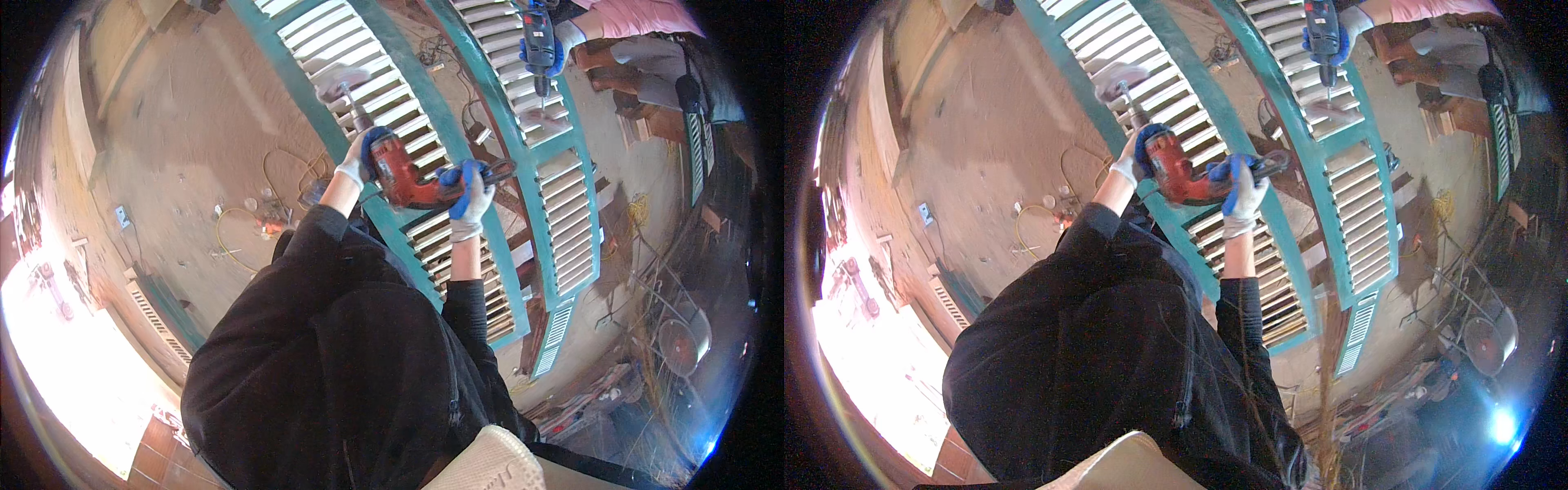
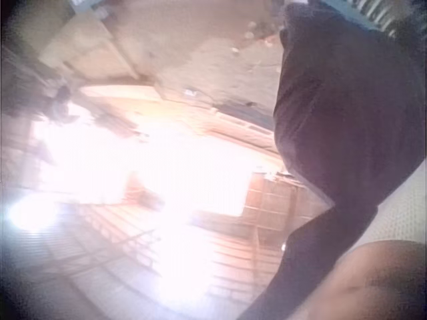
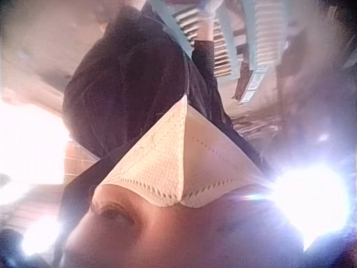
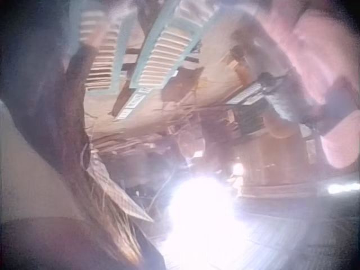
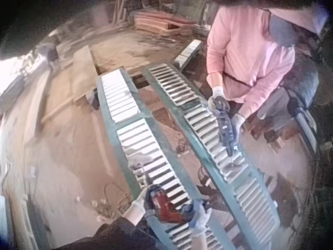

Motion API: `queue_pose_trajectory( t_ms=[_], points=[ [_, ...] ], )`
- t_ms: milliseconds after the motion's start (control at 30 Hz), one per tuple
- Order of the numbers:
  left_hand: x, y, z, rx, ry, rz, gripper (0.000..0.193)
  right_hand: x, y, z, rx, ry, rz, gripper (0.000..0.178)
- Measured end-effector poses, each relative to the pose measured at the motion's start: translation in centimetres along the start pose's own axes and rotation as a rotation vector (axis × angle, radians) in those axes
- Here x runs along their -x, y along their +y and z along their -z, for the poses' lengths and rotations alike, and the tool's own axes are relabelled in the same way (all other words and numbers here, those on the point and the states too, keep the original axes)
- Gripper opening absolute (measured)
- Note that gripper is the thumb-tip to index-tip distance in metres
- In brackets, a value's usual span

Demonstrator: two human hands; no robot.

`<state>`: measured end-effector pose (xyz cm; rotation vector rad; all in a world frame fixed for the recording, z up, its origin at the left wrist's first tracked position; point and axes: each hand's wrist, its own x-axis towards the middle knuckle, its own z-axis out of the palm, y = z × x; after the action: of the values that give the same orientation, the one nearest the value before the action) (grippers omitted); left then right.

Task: The person uses a handheld electric sander to smooth the surface of wooden slats on a green metal frame. A coworker performs the same task on an adjacent frame. The camera wearer moves the sander systematically across the slats.

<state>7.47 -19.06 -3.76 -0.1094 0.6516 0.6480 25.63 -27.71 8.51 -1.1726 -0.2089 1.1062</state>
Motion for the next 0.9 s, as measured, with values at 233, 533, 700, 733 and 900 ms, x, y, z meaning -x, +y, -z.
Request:
queue_pose_trajectory(
  t_ms=[233,533,700,733,900],
  points=[
    [-1.1,-0.1,0.1,-0.275,0.454,-0.076,0.019,1.2,2.5,2.7,-0.226,0.104,-0.031,0.016],
    [0.0,-0.6,-2.7,-0.251,0.438,-0.08,0.03,-1.0,0.8,2.1,-0.153,0.029,-0.011,0.012],
    [-4.9,-2.9,-3.4,0.086,0.181,0.024,0.026,-4.7,-3.5,2.2,0.053,0.035,0.03,0.012],
    [-5.2,-3.8,-4.7,0.15,0.06,-0.068,0.025,-5.1,-4.4,2.3,0.086,0.005,0.033,0.012],
    [-6.4,-4.4,-5.2,0.181,0.133,-0.13,0.025,-6.4,-6.3,0.5,0.088,-0.07,-0.006,0.012]
  ],
)
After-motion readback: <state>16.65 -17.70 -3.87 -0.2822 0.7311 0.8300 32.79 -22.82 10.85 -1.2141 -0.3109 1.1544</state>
